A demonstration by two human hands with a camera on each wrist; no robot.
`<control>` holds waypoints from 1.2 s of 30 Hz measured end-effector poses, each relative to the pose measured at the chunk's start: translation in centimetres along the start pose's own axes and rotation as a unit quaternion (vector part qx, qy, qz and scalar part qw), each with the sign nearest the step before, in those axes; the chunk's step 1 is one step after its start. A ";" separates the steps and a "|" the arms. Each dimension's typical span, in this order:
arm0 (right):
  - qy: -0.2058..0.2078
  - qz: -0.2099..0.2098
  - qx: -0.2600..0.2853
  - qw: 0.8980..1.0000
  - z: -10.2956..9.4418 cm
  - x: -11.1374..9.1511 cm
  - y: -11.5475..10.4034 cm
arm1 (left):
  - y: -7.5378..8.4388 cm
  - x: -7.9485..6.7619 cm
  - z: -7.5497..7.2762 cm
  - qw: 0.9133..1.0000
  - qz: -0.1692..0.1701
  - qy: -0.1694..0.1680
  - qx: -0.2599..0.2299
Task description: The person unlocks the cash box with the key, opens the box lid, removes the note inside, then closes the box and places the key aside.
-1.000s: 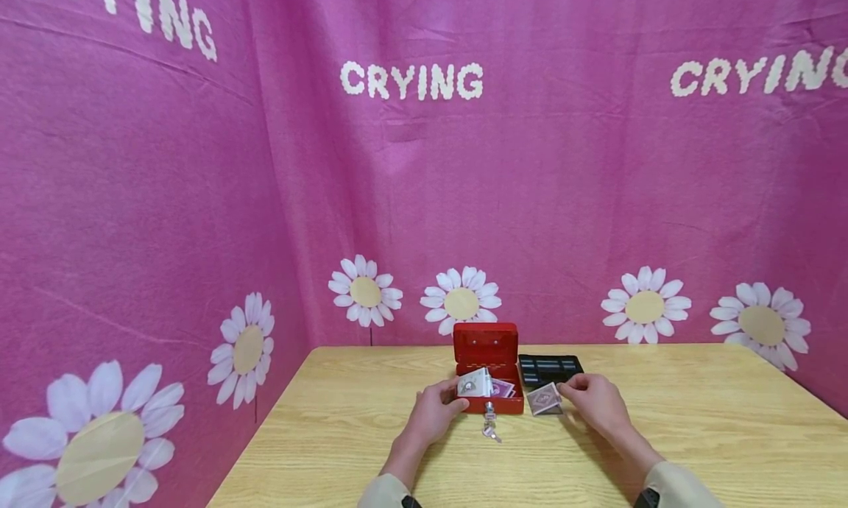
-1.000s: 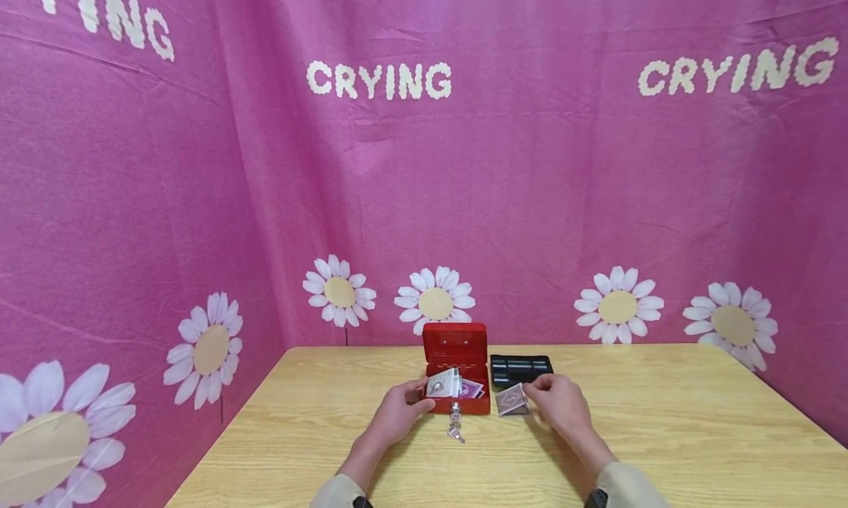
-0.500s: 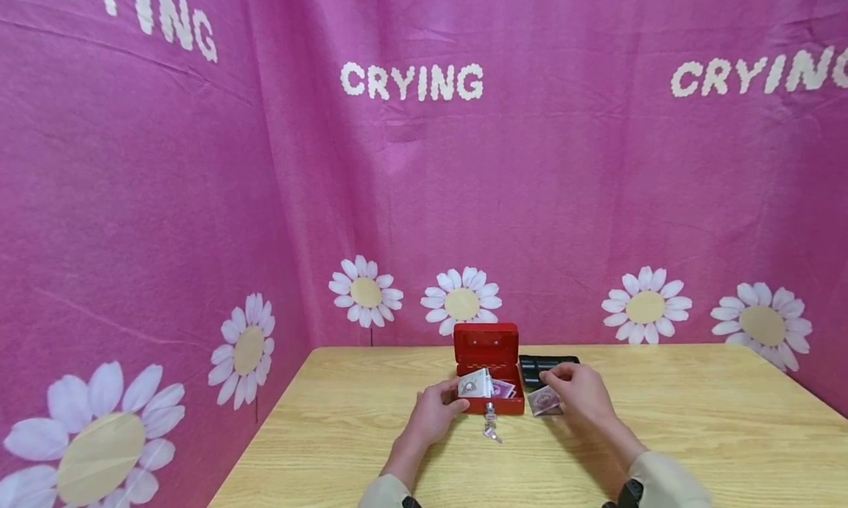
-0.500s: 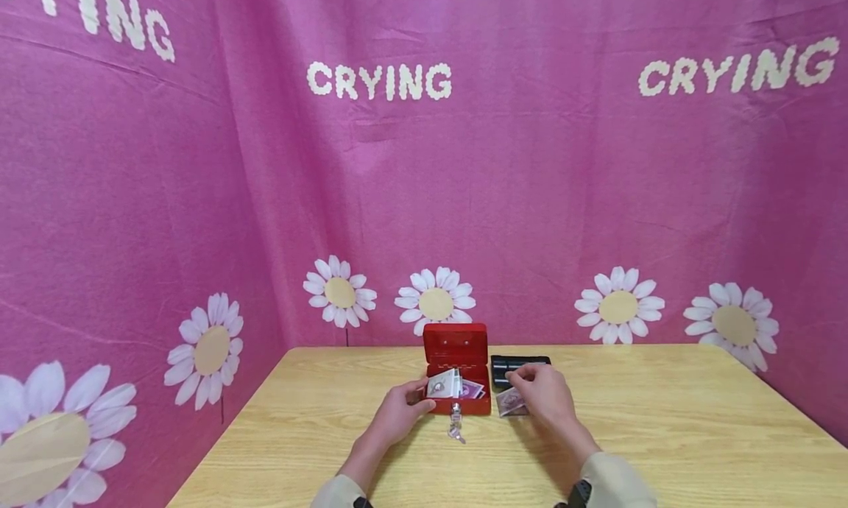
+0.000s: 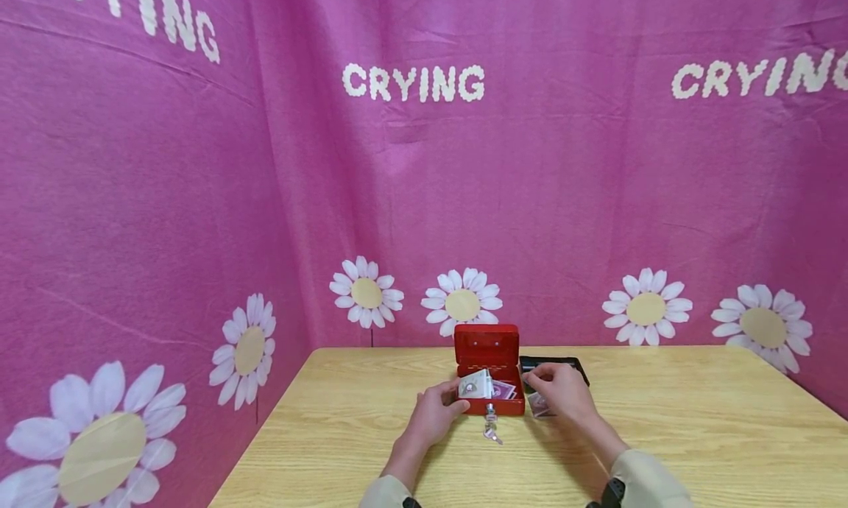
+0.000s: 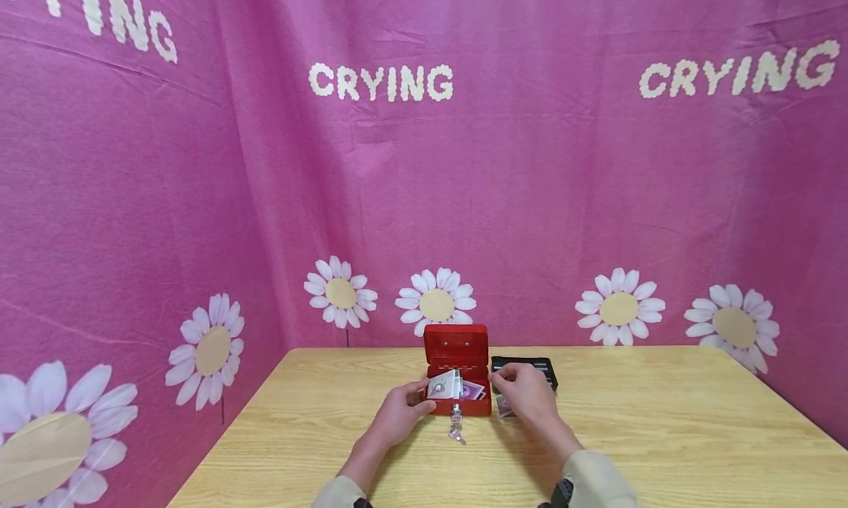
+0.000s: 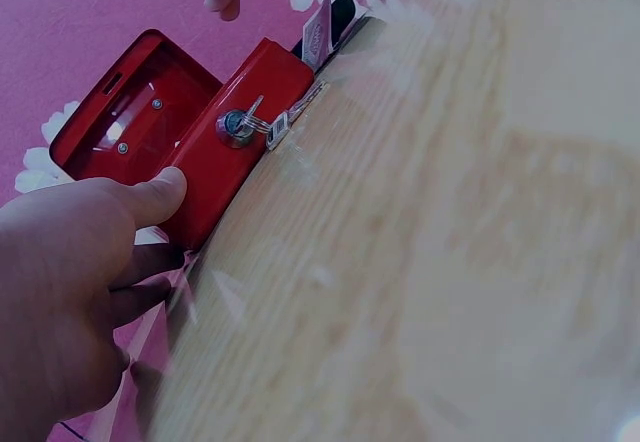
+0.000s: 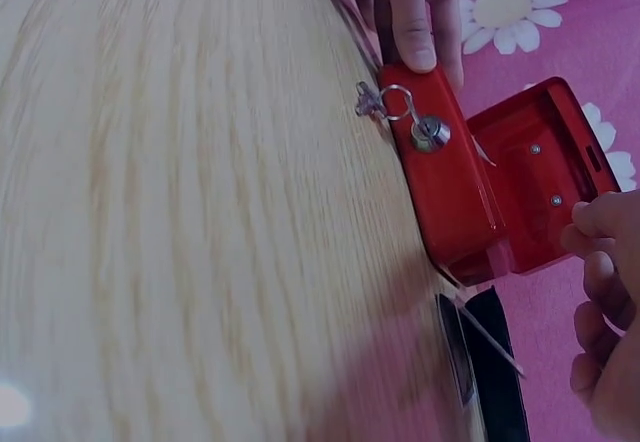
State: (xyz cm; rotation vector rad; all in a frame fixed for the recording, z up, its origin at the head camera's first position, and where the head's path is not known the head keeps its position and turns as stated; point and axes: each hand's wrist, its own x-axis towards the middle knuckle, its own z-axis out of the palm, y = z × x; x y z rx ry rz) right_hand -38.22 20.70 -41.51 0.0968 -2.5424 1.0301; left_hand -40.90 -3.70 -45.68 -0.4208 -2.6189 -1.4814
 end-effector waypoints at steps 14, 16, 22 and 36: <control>-0.021 0.029 0.038 0.999 1.1 0.1 -1.0 | 0.0 0.1 -0.1 1.000 0.008 0.002 0.003; -0.024 0.036 0.048 0.998 1.3 0.1 -1.2 | -0.1 0.1 -0.1 1.000 0.002 0.001 0.003; -0.022 0.029 0.029 0.999 1.9 0.0 -1.5 | -0.1 0.0 0.0 1.000 -0.004 -0.002 -0.001; -0.021 -0.011 -0.007 1.000 3.3 0.2 -2.2 | 0.1 0.0 0.0 1.000 -0.005 -0.001 0.001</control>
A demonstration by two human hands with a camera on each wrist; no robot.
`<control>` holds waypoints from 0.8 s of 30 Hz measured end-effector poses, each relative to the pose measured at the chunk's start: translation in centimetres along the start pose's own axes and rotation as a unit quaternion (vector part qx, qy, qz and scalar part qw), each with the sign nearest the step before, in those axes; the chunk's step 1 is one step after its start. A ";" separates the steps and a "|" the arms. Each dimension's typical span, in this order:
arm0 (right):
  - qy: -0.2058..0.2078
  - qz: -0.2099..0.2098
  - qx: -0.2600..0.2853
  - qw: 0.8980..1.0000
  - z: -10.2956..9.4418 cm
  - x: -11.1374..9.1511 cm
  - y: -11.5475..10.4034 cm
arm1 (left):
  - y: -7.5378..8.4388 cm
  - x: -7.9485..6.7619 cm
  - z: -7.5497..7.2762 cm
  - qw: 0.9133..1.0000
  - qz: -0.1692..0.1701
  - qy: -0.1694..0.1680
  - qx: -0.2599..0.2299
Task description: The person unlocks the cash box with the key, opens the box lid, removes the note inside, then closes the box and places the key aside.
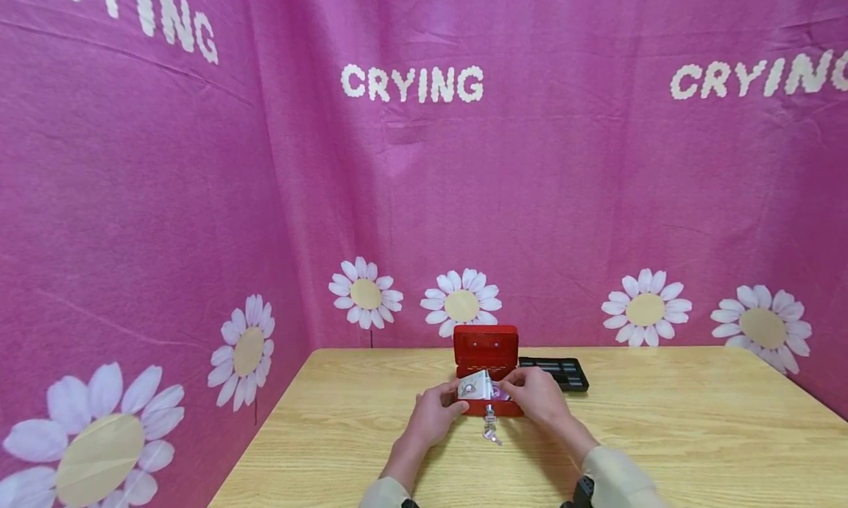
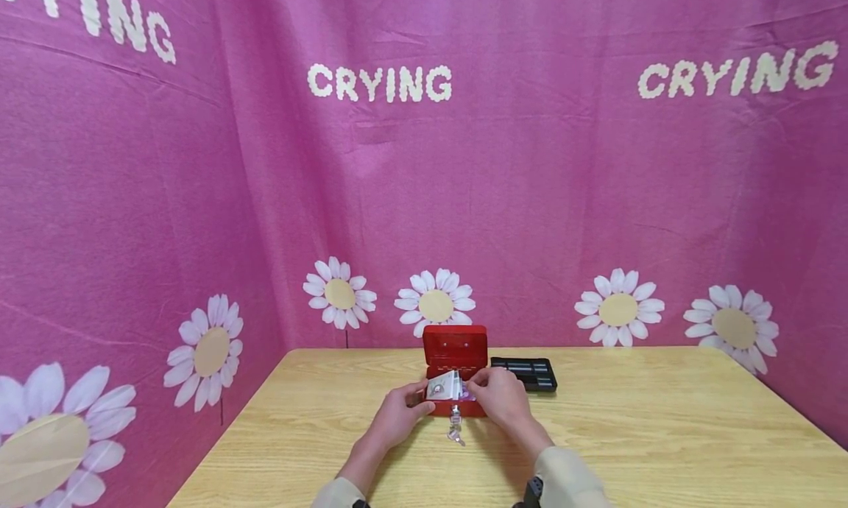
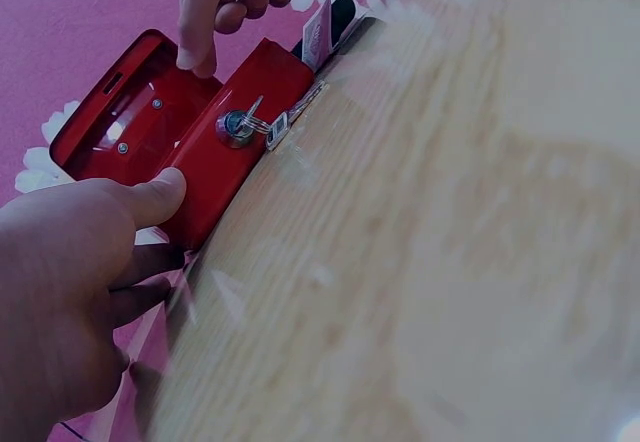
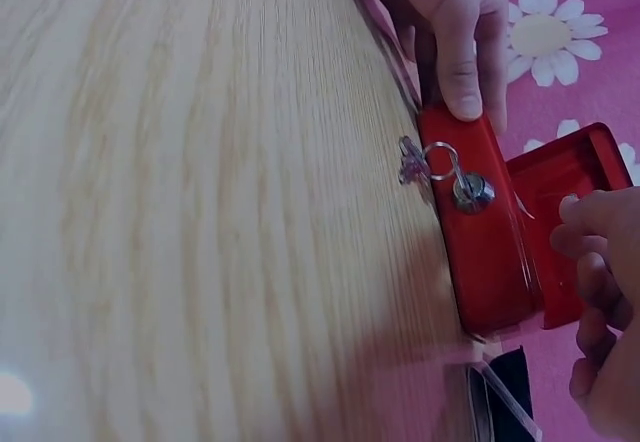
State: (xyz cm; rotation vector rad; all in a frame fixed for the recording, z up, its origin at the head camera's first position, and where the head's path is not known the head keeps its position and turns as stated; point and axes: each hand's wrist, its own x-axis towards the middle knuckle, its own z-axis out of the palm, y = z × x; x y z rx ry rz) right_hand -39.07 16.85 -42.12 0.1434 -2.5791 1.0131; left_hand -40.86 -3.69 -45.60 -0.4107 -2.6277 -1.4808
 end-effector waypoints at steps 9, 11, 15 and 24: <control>-0.011 0.009 -0.021 1.000 1.0 0.2 -0.6 | -0.2 0.0 -0.1 1.000 0.004 -0.003 -0.001; -0.017 0.012 -0.026 0.999 1.0 0.2 -0.8 | -0.2 0.0 -0.1 1.000 0.005 -0.002 -0.001; -0.026 0.021 -0.046 0.998 1.1 0.3 -0.9 | -0.1 0.0 -0.1 1.000 0.006 -0.003 -0.002; -0.032 0.027 -0.054 0.998 1.7 0.4 -0.9 | -0.2 0.1 -0.1 1.000 0.020 -0.004 -0.003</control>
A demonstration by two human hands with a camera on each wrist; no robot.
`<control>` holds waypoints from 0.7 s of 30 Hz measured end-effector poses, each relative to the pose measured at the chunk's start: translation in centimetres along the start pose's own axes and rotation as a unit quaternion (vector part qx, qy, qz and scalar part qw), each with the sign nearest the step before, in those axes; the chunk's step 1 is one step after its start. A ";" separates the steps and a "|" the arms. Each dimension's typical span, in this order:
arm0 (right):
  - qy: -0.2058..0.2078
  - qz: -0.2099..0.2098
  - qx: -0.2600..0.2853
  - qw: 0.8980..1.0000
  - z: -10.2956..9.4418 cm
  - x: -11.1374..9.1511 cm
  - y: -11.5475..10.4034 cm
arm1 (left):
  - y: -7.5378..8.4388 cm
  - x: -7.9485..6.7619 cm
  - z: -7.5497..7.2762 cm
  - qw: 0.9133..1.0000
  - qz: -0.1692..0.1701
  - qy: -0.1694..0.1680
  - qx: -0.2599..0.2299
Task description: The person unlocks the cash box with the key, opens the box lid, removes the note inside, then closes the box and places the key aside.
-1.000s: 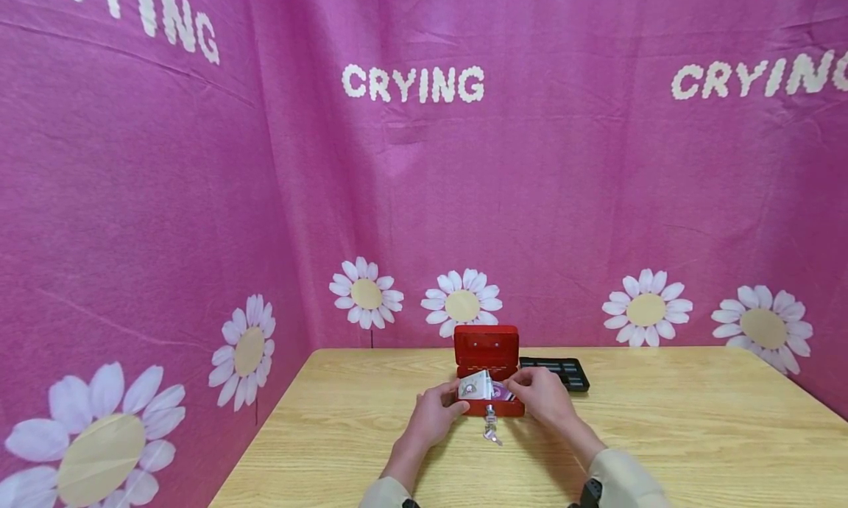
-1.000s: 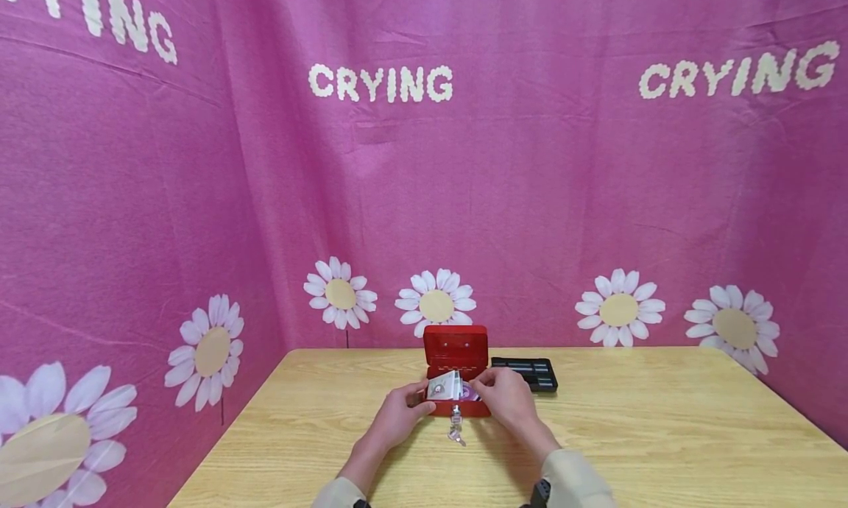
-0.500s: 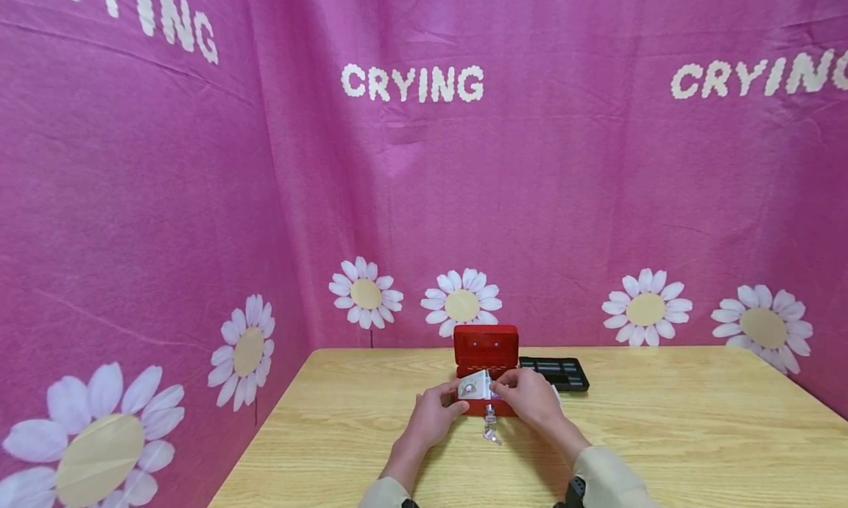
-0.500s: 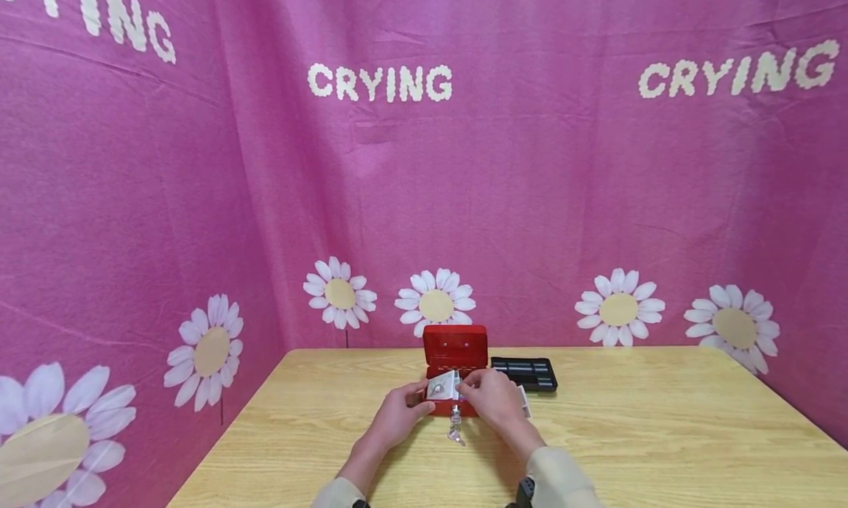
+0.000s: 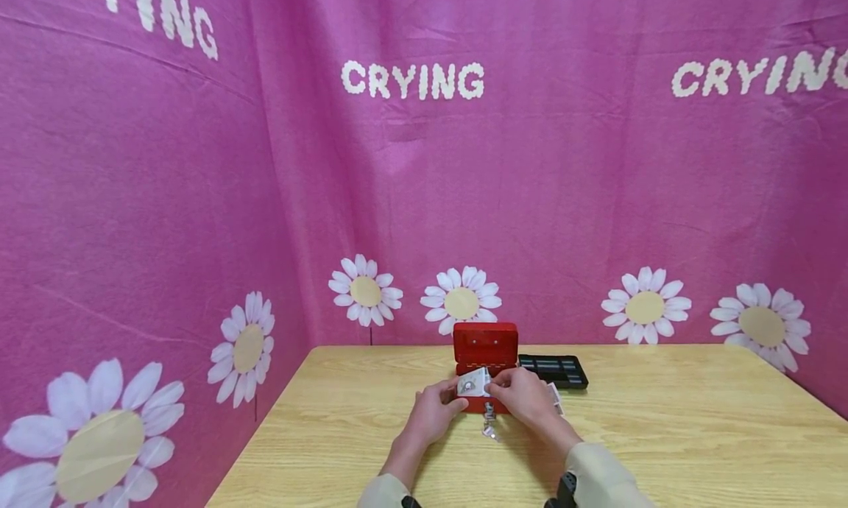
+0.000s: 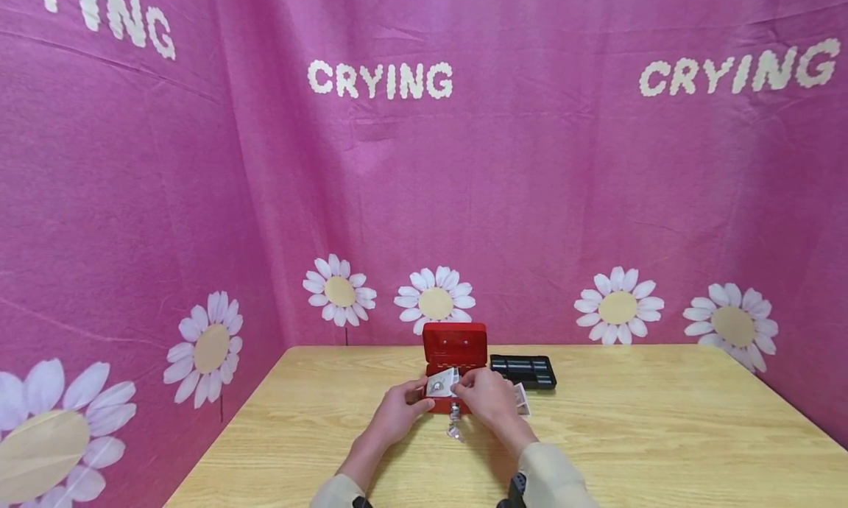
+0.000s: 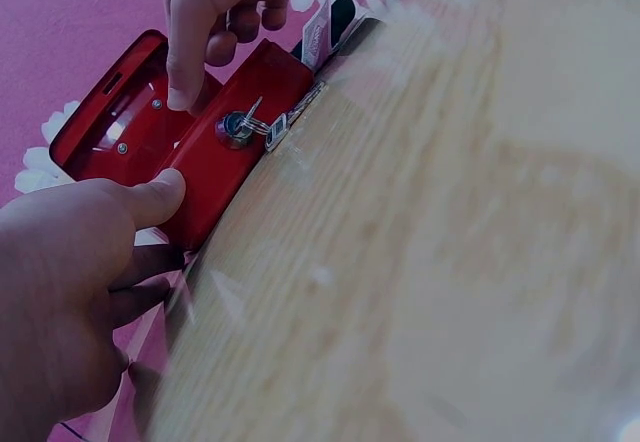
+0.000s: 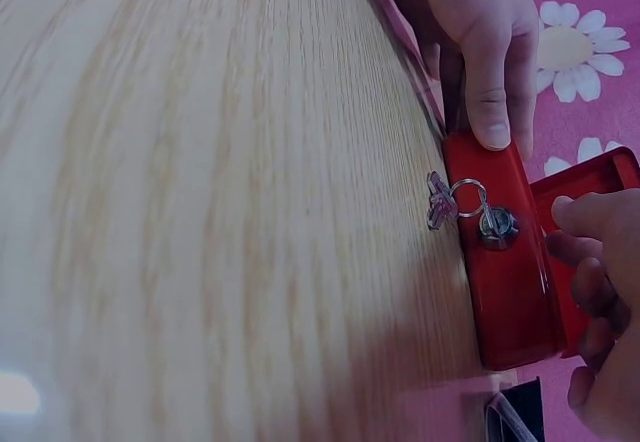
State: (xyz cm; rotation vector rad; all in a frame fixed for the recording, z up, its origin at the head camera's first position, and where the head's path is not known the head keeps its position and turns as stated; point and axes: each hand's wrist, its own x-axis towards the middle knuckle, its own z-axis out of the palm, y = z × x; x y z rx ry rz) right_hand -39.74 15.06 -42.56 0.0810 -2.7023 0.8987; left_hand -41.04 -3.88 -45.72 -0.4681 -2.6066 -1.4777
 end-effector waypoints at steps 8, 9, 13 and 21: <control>0.012 -0.009 -0.008 1.000 0.3 0.0 -0.1 | -0.1 -0.1 -0.1 1.000 0.009 -0.001 0.003; 0.016 -0.013 -0.012 1.000 0.4 0.0 -0.1 | -0.1 -0.2 -0.1 1.000 0.007 -0.001 0.001; 0.025 -0.020 -0.027 0.999 0.6 -0.1 -0.2 | -0.1 -0.3 -0.2 1.000 0.007 0.001 0.002; 0.030 -0.017 -0.031 0.999 0.9 -0.2 -0.2 | 0.1 -0.3 -0.2 1.000 -0.002 0.001 -0.003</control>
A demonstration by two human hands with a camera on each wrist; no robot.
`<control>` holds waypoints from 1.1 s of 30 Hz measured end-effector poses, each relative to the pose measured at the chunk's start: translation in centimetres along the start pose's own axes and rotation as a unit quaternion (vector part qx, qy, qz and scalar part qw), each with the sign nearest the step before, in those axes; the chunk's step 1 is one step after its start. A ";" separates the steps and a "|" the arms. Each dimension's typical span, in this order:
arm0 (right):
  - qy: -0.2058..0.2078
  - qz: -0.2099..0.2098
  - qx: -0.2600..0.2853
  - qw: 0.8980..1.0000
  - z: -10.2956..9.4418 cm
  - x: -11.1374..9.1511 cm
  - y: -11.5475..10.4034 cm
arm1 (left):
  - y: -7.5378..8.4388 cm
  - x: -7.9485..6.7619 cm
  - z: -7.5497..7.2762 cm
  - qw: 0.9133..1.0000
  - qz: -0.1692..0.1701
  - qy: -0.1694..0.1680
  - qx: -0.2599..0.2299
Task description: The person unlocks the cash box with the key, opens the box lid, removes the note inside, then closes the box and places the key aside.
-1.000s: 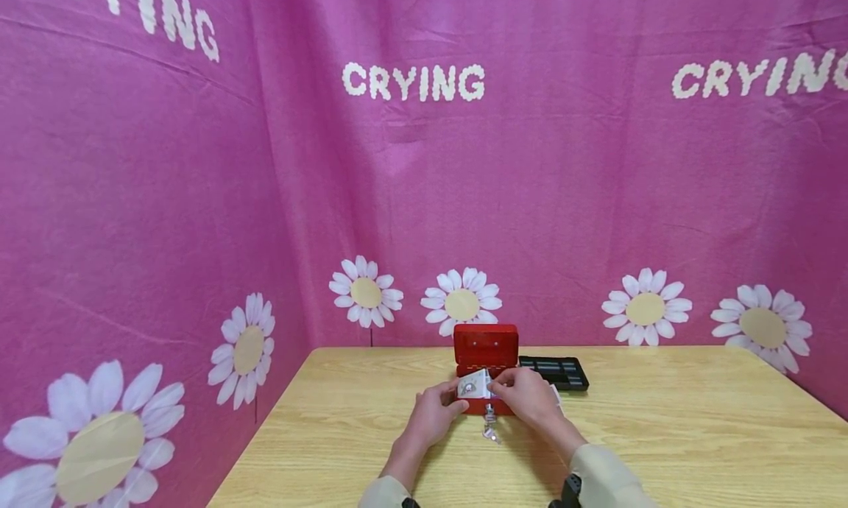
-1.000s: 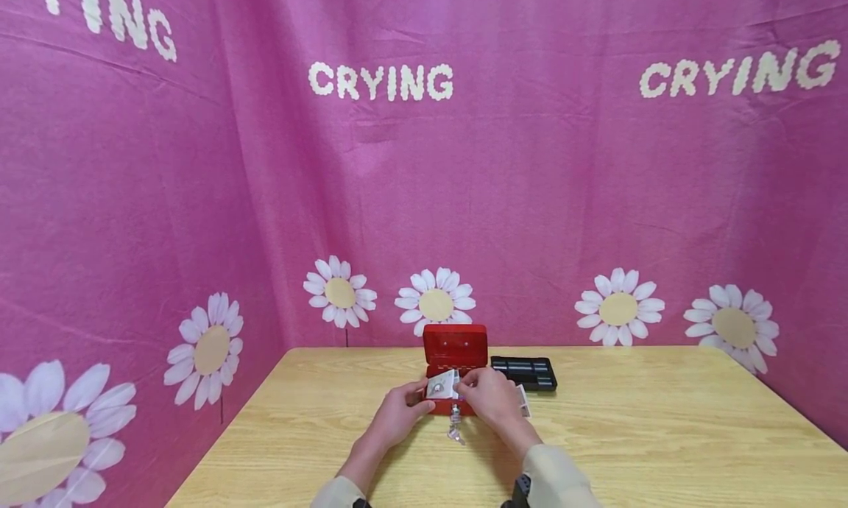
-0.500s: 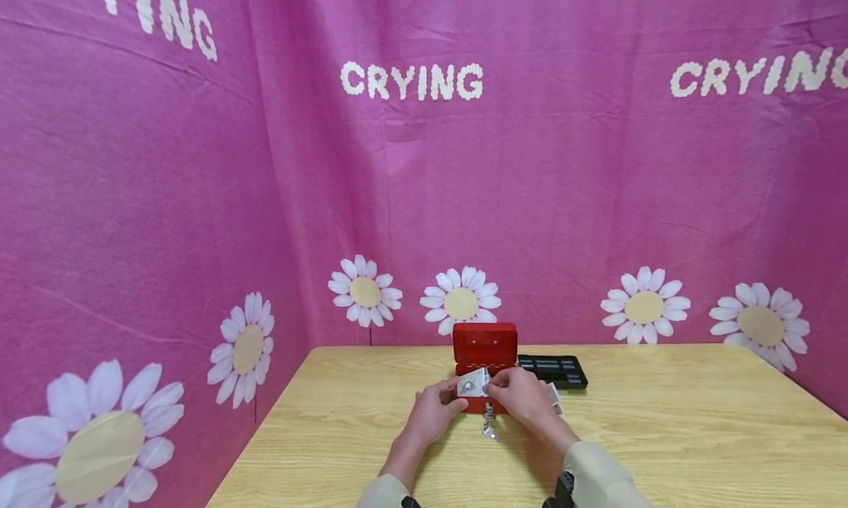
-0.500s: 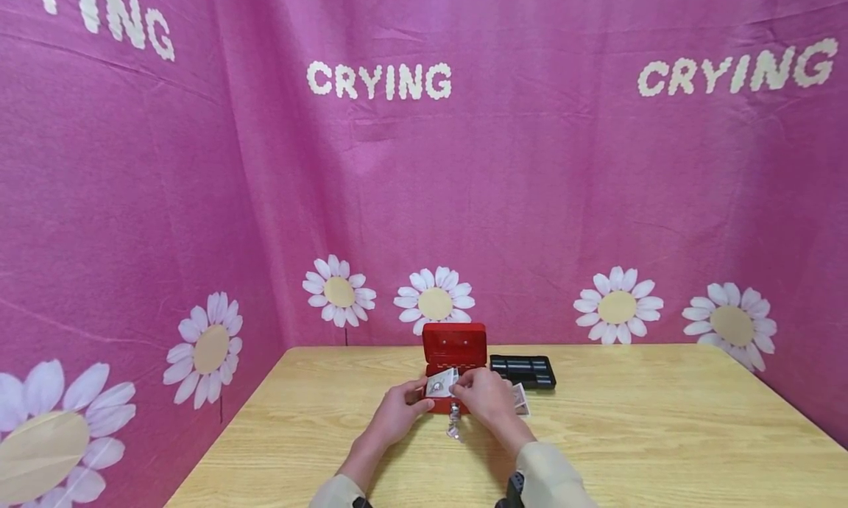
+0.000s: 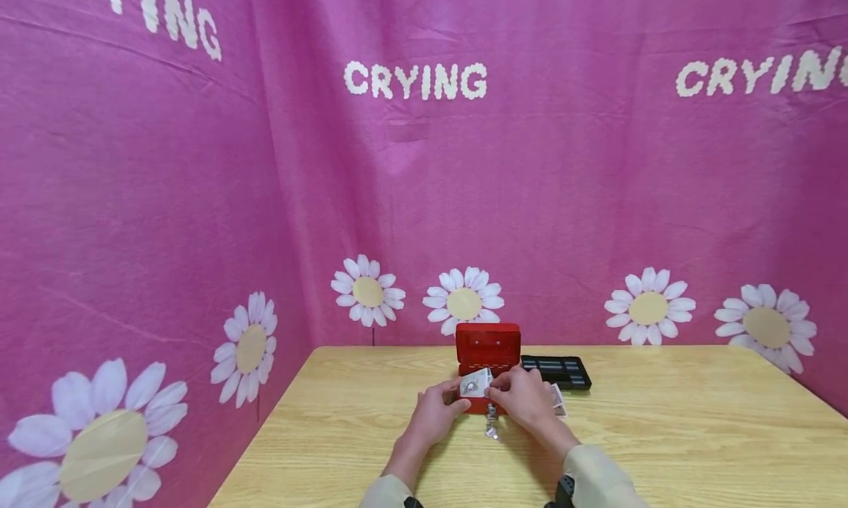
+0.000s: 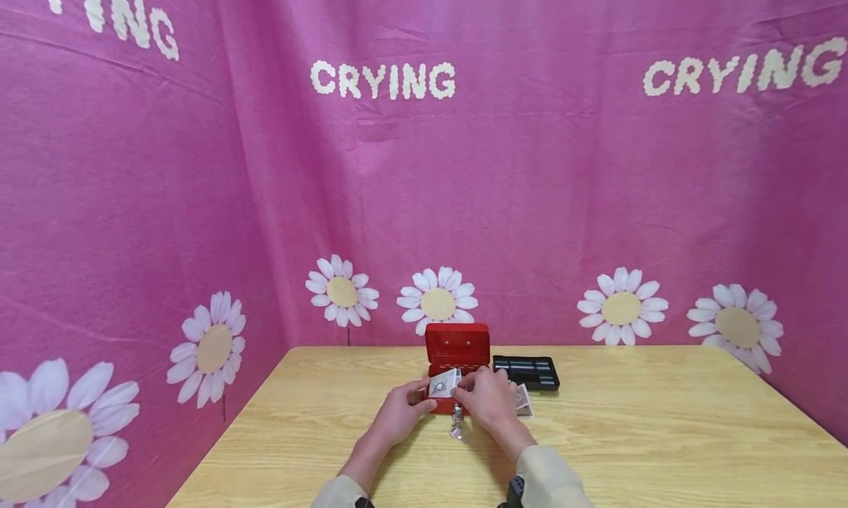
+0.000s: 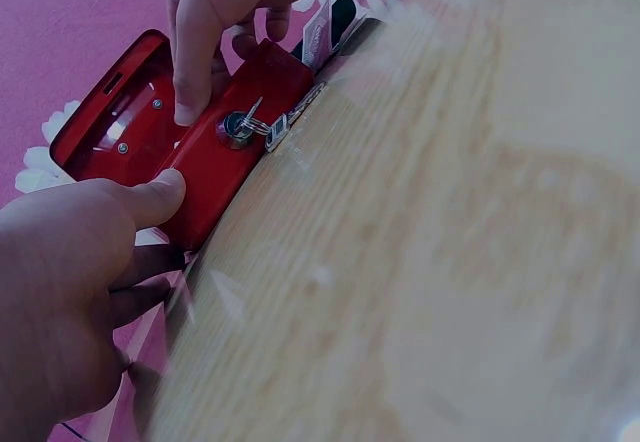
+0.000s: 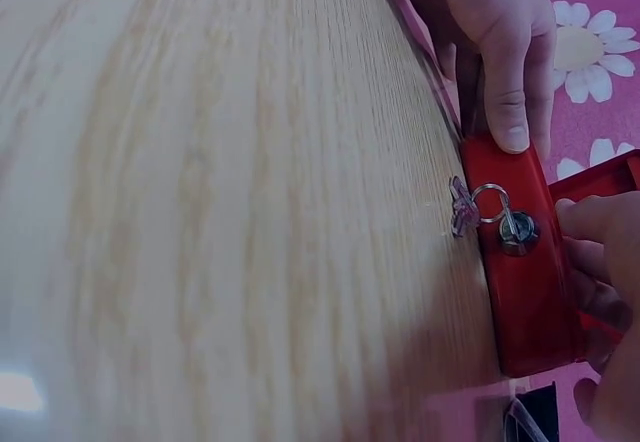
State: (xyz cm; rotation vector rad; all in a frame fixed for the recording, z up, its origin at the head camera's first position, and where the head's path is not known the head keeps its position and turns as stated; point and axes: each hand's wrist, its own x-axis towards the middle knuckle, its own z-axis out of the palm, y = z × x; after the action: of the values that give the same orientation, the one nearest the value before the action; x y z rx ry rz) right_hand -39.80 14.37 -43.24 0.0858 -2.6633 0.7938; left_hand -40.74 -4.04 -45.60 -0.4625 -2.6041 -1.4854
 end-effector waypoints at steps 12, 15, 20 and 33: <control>0.026 0.001 -0.012 1.000 0.5 0.0 -0.7 | -0.1 0.1 0.1 1.000 0.010 0.002 0.008; 0.030 0.006 -0.007 1.000 0.7 -0.1 -0.7 | -0.1 0.2 0.1 1.000 0.015 0.001 0.009; 0.036 0.012 0.005 0.999 0.7 -0.3 -0.7 | -0.2 0.2 0.1 1.000 0.013 0.005 0.013; 0.067 0.016 0.062 0.996 0.3 -0.7 -0.9 | -0.4 0.3 0.2 1.000 0.020 0.011 0.013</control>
State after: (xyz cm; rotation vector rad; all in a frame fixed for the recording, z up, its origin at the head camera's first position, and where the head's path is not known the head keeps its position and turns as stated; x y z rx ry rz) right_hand -39.11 13.42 -43.20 0.0206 -2.4944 0.9417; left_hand -41.13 -4.01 -46.01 -0.4899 -2.5786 -1.4352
